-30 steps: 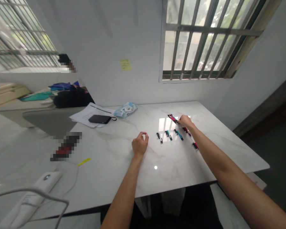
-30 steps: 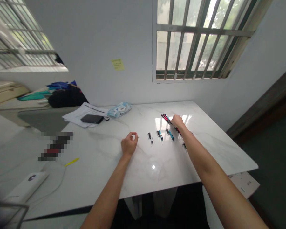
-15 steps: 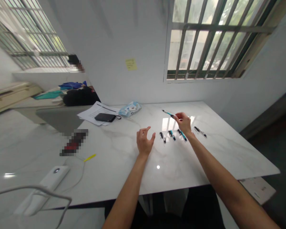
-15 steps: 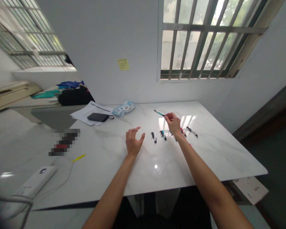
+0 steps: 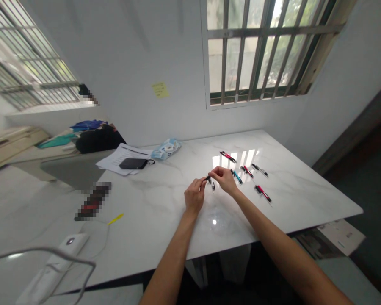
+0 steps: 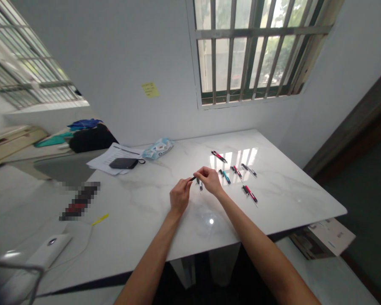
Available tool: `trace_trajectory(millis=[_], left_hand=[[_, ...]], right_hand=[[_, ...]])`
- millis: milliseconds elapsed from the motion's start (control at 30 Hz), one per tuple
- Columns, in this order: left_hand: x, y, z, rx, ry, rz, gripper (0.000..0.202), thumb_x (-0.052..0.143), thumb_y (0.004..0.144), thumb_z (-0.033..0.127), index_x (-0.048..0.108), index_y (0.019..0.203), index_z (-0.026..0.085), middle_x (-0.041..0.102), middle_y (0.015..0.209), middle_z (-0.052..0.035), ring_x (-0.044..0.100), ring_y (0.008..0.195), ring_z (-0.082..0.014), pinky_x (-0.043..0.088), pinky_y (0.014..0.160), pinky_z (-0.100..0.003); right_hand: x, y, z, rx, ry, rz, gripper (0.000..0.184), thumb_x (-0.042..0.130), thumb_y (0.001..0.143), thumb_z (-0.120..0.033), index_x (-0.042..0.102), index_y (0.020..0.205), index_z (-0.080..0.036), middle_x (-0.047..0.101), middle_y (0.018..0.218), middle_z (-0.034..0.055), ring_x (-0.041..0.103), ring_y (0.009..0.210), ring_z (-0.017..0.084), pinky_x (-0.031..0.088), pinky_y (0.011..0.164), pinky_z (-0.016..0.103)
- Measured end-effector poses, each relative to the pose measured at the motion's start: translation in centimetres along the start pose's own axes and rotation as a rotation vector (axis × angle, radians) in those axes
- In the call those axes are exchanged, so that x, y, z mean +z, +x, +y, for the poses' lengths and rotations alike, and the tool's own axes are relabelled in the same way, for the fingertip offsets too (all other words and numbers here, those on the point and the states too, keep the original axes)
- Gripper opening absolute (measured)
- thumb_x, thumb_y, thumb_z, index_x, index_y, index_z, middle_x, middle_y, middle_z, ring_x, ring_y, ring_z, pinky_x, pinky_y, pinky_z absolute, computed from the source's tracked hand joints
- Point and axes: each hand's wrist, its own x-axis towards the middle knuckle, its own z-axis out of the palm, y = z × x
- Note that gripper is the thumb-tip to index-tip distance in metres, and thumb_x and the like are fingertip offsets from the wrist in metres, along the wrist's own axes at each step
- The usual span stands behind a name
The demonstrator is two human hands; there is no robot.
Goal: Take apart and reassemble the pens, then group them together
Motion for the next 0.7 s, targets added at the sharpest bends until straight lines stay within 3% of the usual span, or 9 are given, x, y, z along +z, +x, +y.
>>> trace_trajectory(millis=[167,400,533,600,700], left_hand=[[0.3,0.1,0.3,0.008,-0.122,-0.045,0.034,0.041,0.108,0.037,0.069,0.121,0.023,0.076,0.115,-0.0061,0.071,0.102,-0.0191,0.048,0.088,-0.026],[0.3,0.2,0.9,0.040,-0.208,-0.117,0.032,0.046,0.106,0.037,0.069,0.123,0.024,0.077,0.117,-0.0064,0.073,0.100,-0.0201,0.049,0.088,-0.026],[-0.4,0.4,1.8,-0.045,-0.231,-0.142,0.035,0.044,0.105,0.041,0.072,0.115,0.024,0.076,0.093,-0.0038,0.070,0.082,-0.0179,0.047,0.076,-0.024],[-0.6,0.3,2.4,-0.110,-0.269,-0.173,0.039,0.042,0.105,0.045,0.073,0.110,0.022,0.068,0.076,-0.0010,0.064,0.069,-0.0157,0.043,0.068,-0.023],[-0.5,-0.2,3.5,-0.187,-0.422,-0.213,0.047,0.040,0.103,0.053,0.074,0.104,0.020,0.056,0.065,0.0014,0.052,0.058,-0.0131,0.038,0.058,-0.023]], right_hand=[[-1.1,-0.5,-1.3,-0.046,0.026,-0.062,0.028,0.072,0.081,-0.047,0.069,0.091,-0.021,0.064,0.077,-0.0007,0.059,0.072,0.015,0.047,0.066,0.027],[-1.7,-1.5,-1.1,-0.015,-0.091,0.019,0.030,0.066,0.087,-0.049,0.062,0.082,-0.020,0.063,0.073,-0.0007,0.053,0.063,0.013,0.042,0.061,0.027],[-2.4,-2.0,-1.8,-0.023,-0.091,-0.016,0.025,0.068,0.086,-0.045,0.065,0.089,-0.020,0.069,0.083,0.0016,0.062,0.075,0.016,0.047,0.067,0.027],[-3.0,-2.3,-2.3,-0.014,-0.074,-0.064,0.022,0.069,0.085,-0.042,0.067,0.092,-0.021,0.070,0.088,0.0024,0.065,0.080,0.017,0.048,0.068,0.027],[-3.8,-2.8,-3.0,0.027,-0.033,-0.130,0.022,0.071,0.084,-0.040,0.069,0.092,-0.020,0.071,0.088,0.0027,0.067,0.081,0.018,0.050,0.069,0.028]])
